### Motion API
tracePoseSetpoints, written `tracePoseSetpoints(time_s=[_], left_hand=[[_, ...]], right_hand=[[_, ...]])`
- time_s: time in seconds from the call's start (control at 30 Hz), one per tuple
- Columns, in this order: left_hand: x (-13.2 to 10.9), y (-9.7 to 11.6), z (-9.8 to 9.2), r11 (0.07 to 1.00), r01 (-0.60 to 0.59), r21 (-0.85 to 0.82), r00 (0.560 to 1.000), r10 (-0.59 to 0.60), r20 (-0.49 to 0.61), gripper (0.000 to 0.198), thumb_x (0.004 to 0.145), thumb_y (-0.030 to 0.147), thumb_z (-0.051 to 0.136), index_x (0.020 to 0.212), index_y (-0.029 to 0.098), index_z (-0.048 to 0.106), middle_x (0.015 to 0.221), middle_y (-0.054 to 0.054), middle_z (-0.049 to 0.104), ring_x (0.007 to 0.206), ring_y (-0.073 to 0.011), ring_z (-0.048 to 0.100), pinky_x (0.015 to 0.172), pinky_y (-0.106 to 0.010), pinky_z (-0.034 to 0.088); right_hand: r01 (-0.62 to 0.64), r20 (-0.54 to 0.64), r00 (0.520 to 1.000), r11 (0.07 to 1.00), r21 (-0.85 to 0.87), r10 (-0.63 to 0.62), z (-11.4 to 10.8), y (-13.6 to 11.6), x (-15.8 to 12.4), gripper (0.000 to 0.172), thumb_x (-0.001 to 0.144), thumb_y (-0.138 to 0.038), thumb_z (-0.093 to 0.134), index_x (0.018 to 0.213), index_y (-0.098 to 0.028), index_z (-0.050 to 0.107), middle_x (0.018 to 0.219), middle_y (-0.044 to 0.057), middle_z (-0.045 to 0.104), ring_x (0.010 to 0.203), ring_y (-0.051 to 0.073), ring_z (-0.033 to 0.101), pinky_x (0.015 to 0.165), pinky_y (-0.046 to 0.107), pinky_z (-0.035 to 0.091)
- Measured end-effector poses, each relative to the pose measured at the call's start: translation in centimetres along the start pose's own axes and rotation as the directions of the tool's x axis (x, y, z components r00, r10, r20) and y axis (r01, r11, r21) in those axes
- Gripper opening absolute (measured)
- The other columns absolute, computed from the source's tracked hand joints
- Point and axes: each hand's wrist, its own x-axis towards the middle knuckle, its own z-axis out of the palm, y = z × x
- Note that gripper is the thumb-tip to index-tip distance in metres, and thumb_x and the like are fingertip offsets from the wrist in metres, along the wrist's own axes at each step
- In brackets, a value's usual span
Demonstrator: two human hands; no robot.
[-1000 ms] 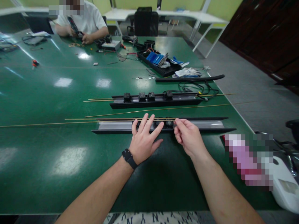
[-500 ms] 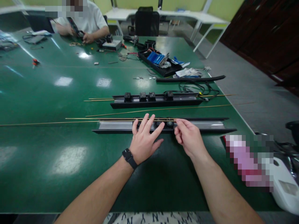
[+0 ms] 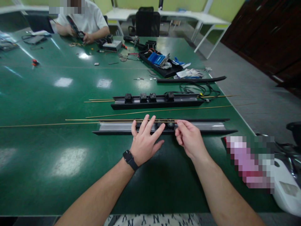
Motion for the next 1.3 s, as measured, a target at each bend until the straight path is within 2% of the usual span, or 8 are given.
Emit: tracePoseSetpoints(time_s=[0.3,0.67,0.97,1.2,1.3], left_hand=[[0.07,0.03,-0.02,1.000,0.002,0.003,1.000,-0.002,-0.007,0.060,0.094,0.048,0.070,0.151,0.035,0.057,0.169,-0.015,0.041,0.159,-0.0382,0.033,0.126,-0.069,0.009],[0.03,0.07,0.04,1.000,0.000,0.007,1.000,0.000,-0.006,0.058,0.095,0.049,0.068,0.151,0.036,0.057,0.170,-0.011,0.041,0.160,-0.0373,0.031,0.127,-0.068,0.005],[0.01,-0.07,0.03,1.000,-0.005,-0.004,1.000,0.005,-0.006,0.060,0.095,0.049,0.070,0.152,0.036,0.056,0.170,-0.012,0.041,0.161,-0.0373,0.030,0.126,-0.068,0.005],[-0.03,-0.12,0.19,1.000,-0.001,-0.025,0.997,-0.001,-0.075,0.050,0.096,0.048,0.069,0.144,0.037,0.063,0.163,-0.011,0.051,0.157,-0.0361,0.037,0.126,-0.068,0.007],[-0.01,-0.13,0.28,0.999,-0.003,-0.034,0.994,-0.001,-0.105,0.046,0.096,0.047,0.069,0.141,0.037,0.064,0.159,-0.010,0.055,0.156,-0.0355,0.040,0.126,-0.068,0.009]], right_hand=[[-0.003,-0.010,1.000,1.000,-0.016,0.003,0.10,-0.03,-0.16,0.040,0.085,-0.054,0.076,0.102,-0.018,0.068,0.055,-0.006,0.057,0.032,0.006,0.041,0.031,0.017,0.022],[0.015,-0.009,1.000,1.000,-0.019,-0.015,0.11,0.04,-0.08,0.037,0.086,-0.051,0.075,0.101,-0.017,0.069,0.055,-0.006,0.057,0.032,0.006,0.042,0.031,0.017,0.022],[0.017,-0.008,1.000,1.000,-0.019,-0.017,0.03,0.08,-0.04,0.037,0.086,-0.051,0.075,0.101,-0.018,0.069,0.055,-0.006,0.057,0.032,0.006,0.042,0.031,0.017,0.023],[0.013,-0.007,1.000,1.000,-0.025,-0.013,0.07,0.13,-0.02,0.041,0.085,-0.053,0.076,0.102,-0.017,0.068,0.055,-0.006,0.057,0.032,0.006,0.043,0.031,0.017,0.022],[0.030,-0.050,0.998,0.999,-0.021,-0.031,0.07,0.36,0.02,0.041,0.086,-0.052,0.076,0.104,-0.018,0.064,0.055,-0.007,0.058,0.032,0.007,0.043,0.031,0.017,0.024]])
